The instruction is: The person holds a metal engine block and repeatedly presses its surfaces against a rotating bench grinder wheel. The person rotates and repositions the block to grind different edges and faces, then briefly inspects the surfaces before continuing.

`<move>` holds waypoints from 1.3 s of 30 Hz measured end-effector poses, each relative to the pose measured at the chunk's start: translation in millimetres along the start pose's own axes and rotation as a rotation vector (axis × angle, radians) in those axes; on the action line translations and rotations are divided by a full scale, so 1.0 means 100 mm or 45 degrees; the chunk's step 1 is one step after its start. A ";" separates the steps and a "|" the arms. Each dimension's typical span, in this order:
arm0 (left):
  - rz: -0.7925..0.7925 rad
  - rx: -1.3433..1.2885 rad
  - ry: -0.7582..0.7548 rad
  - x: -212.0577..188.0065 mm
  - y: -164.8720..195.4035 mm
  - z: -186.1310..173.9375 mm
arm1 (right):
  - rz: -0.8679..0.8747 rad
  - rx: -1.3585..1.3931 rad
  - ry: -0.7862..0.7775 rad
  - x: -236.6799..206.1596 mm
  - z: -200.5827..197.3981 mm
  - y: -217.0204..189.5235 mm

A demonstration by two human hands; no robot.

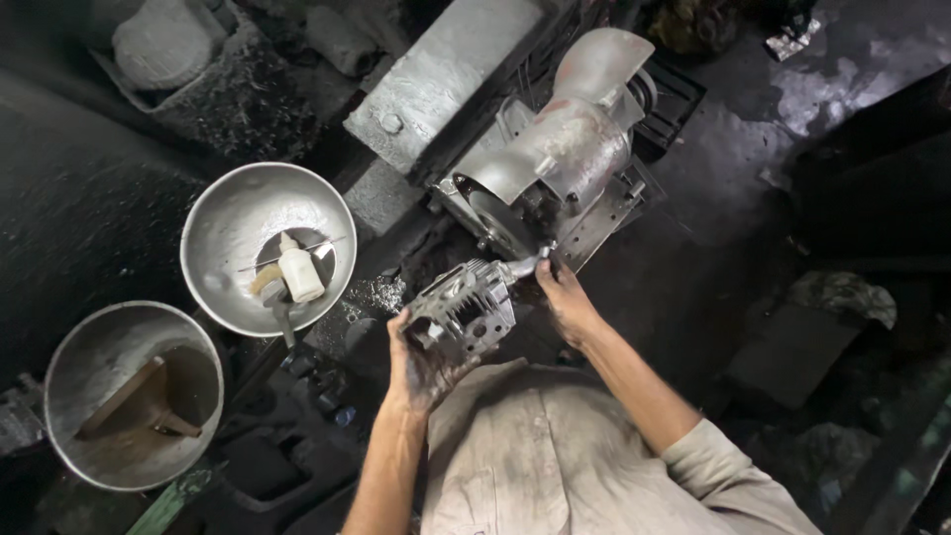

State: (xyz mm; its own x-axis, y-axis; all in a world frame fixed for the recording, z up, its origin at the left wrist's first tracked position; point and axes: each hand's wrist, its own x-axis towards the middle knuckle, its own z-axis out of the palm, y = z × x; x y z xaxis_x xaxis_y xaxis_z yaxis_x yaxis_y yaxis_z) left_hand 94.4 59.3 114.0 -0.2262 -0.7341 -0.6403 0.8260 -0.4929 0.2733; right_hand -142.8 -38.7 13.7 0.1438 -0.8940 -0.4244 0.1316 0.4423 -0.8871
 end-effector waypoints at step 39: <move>0.030 0.262 -0.047 0.13 0.09 0.48 | 0.261 0.134 0.048 0.18 -0.34 -0.65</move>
State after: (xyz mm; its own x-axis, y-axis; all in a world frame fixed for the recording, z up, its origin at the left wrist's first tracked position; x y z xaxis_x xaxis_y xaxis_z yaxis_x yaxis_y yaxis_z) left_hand 74.4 23.2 142.4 -0.2300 -0.7611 -0.6065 0.7091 -0.5579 0.4312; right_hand -182.4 -85.9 57.2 0.1418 -0.7859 -0.6019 0.2050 0.6182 -0.7588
